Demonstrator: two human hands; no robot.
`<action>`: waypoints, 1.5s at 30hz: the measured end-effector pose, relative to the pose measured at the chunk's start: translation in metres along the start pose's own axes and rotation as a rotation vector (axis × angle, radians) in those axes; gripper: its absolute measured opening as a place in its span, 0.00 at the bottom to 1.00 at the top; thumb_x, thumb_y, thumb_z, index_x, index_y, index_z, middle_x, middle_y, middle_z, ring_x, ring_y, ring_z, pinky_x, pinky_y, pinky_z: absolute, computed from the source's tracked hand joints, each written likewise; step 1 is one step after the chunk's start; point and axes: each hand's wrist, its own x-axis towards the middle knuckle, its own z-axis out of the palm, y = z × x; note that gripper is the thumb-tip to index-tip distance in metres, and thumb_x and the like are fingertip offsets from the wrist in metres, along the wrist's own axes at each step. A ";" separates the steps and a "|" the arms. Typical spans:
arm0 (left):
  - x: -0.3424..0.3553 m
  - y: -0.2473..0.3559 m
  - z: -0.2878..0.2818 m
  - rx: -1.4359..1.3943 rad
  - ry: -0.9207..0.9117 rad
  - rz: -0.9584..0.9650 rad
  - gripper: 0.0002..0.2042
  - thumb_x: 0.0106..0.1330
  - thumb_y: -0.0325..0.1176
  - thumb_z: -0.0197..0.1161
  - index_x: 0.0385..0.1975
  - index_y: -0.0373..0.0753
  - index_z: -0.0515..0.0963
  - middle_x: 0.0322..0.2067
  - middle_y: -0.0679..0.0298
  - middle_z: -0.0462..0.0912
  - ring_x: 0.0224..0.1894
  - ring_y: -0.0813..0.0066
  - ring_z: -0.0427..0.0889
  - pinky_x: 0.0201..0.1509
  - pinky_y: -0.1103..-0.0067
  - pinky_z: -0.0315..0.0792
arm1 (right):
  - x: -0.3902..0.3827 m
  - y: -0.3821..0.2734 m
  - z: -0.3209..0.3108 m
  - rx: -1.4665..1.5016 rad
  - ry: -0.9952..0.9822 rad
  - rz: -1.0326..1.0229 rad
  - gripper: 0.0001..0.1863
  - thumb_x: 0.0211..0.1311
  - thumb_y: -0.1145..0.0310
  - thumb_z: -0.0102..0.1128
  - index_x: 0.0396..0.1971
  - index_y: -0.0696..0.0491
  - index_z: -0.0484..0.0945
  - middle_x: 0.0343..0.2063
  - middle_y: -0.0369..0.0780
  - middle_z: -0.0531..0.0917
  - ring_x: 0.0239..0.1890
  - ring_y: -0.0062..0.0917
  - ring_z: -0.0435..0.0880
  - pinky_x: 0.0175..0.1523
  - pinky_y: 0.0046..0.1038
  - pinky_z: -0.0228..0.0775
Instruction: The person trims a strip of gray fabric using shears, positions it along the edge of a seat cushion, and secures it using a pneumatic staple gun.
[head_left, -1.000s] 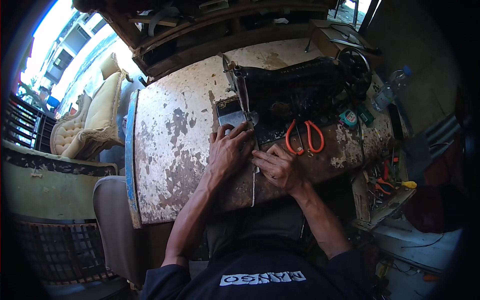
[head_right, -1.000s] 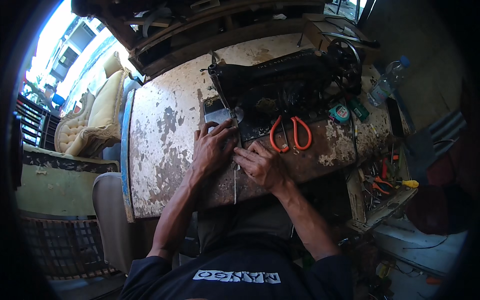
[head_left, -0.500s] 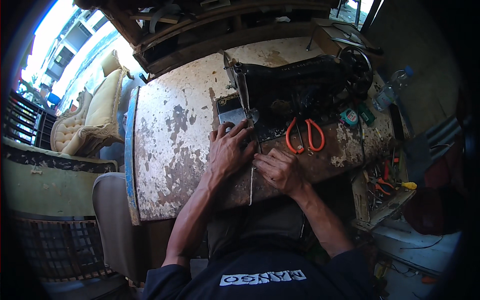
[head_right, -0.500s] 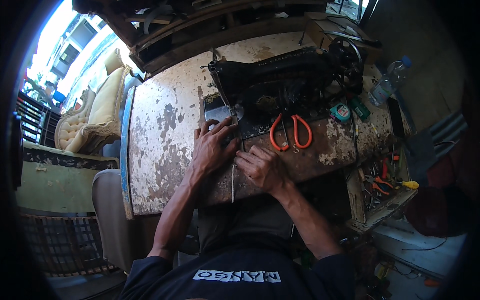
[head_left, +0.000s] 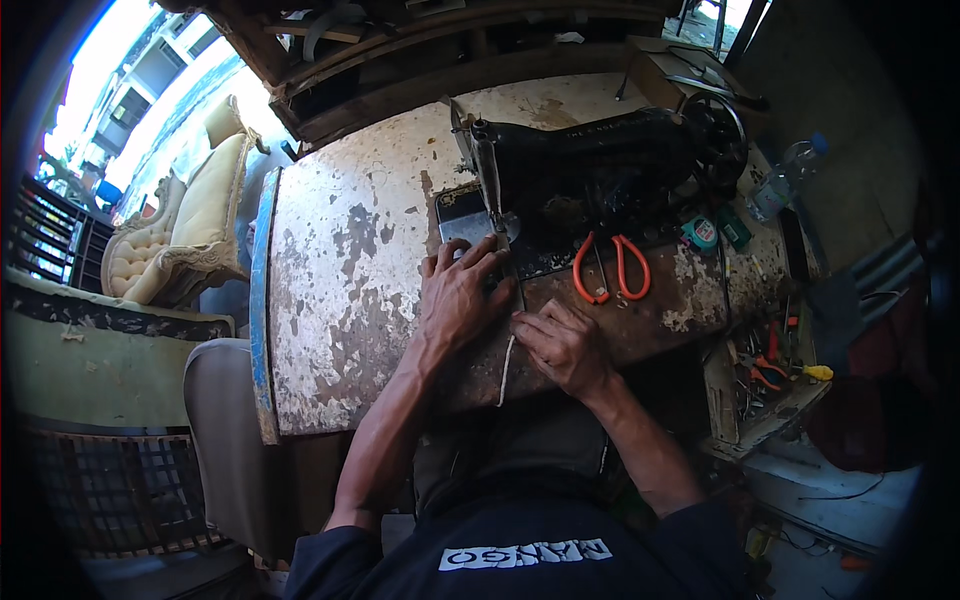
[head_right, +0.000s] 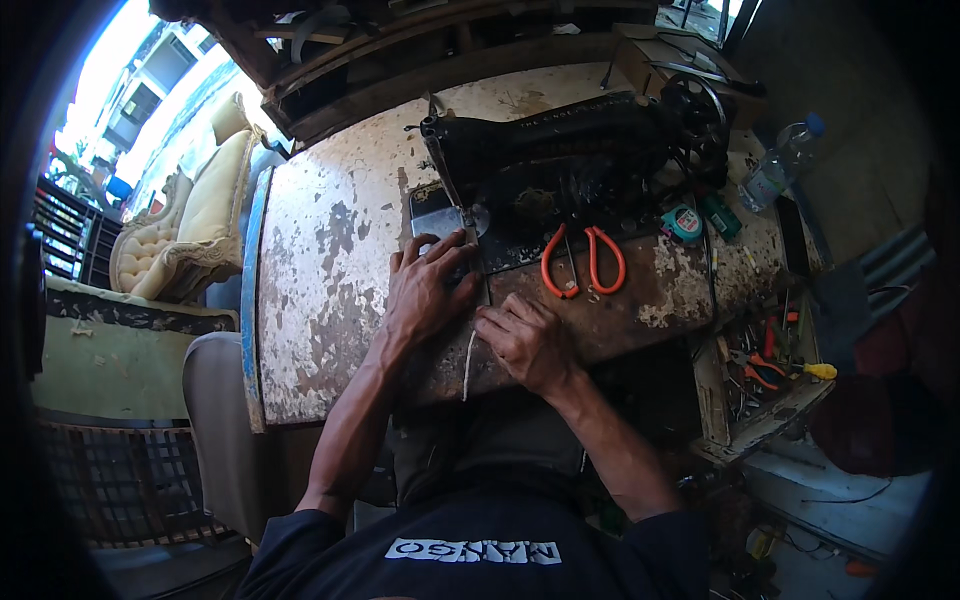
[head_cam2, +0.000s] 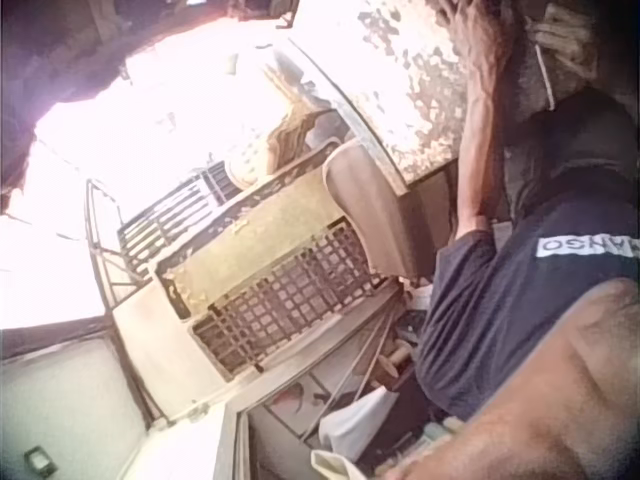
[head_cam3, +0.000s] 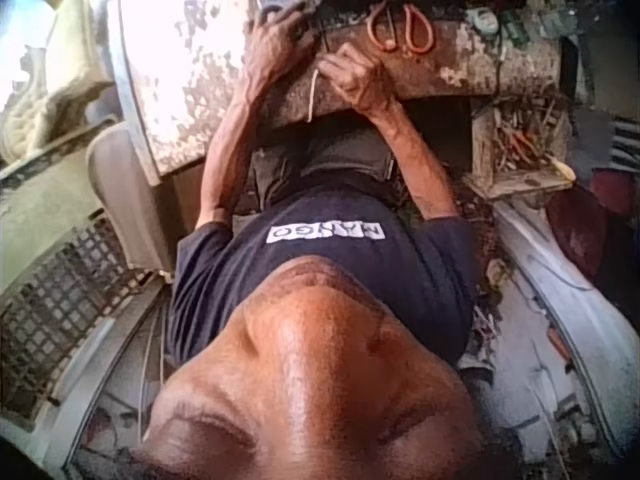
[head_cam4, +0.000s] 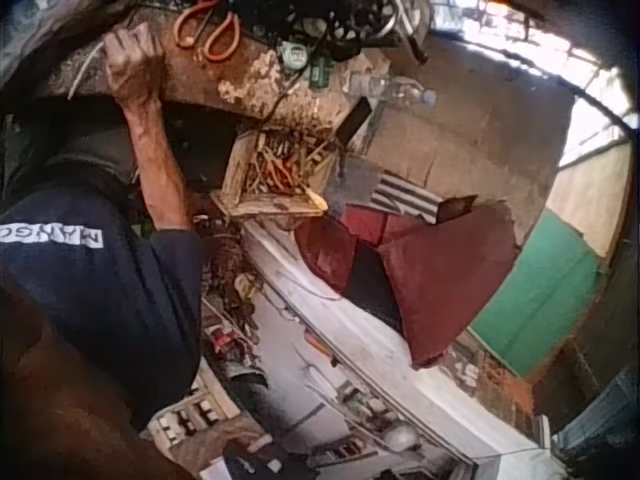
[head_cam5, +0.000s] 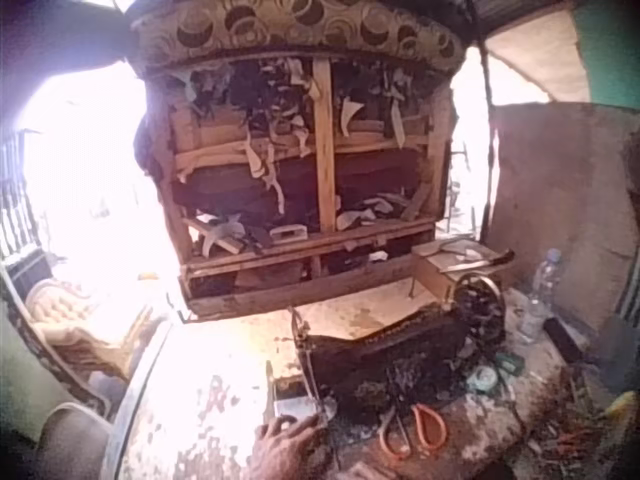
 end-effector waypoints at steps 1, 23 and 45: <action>-0.001 0.000 0.000 0.001 -0.003 0.002 0.21 0.64 0.45 0.67 0.58 0.52 0.82 0.68 0.67 0.76 0.68 0.55 0.69 0.71 0.56 0.59 | -0.001 -0.001 -0.001 -0.022 -0.023 0.013 0.11 0.54 0.73 0.64 0.38 0.57 0.86 0.39 0.41 0.90 0.35 0.30 0.83 0.40 0.32 0.77; -0.011 0.001 0.005 0.002 0.030 0.058 0.21 0.69 0.43 0.63 0.61 0.49 0.80 0.67 0.64 0.76 0.70 0.50 0.67 0.73 0.56 0.57 | -0.003 -0.003 0.016 -0.004 0.008 0.219 0.10 0.62 0.74 0.64 0.42 0.56 0.86 0.35 0.43 0.89 0.33 0.35 0.83 0.39 0.35 0.77; -0.016 0.000 0.010 0.073 0.055 0.084 0.24 0.67 0.33 0.58 0.65 0.47 0.76 0.69 0.62 0.73 0.70 0.46 0.65 0.74 0.54 0.56 | 0.016 0.017 0.040 0.013 0.052 0.326 0.12 0.64 0.75 0.64 0.47 0.52 0.84 0.38 0.45 0.89 0.40 0.40 0.89 0.42 0.39 0.83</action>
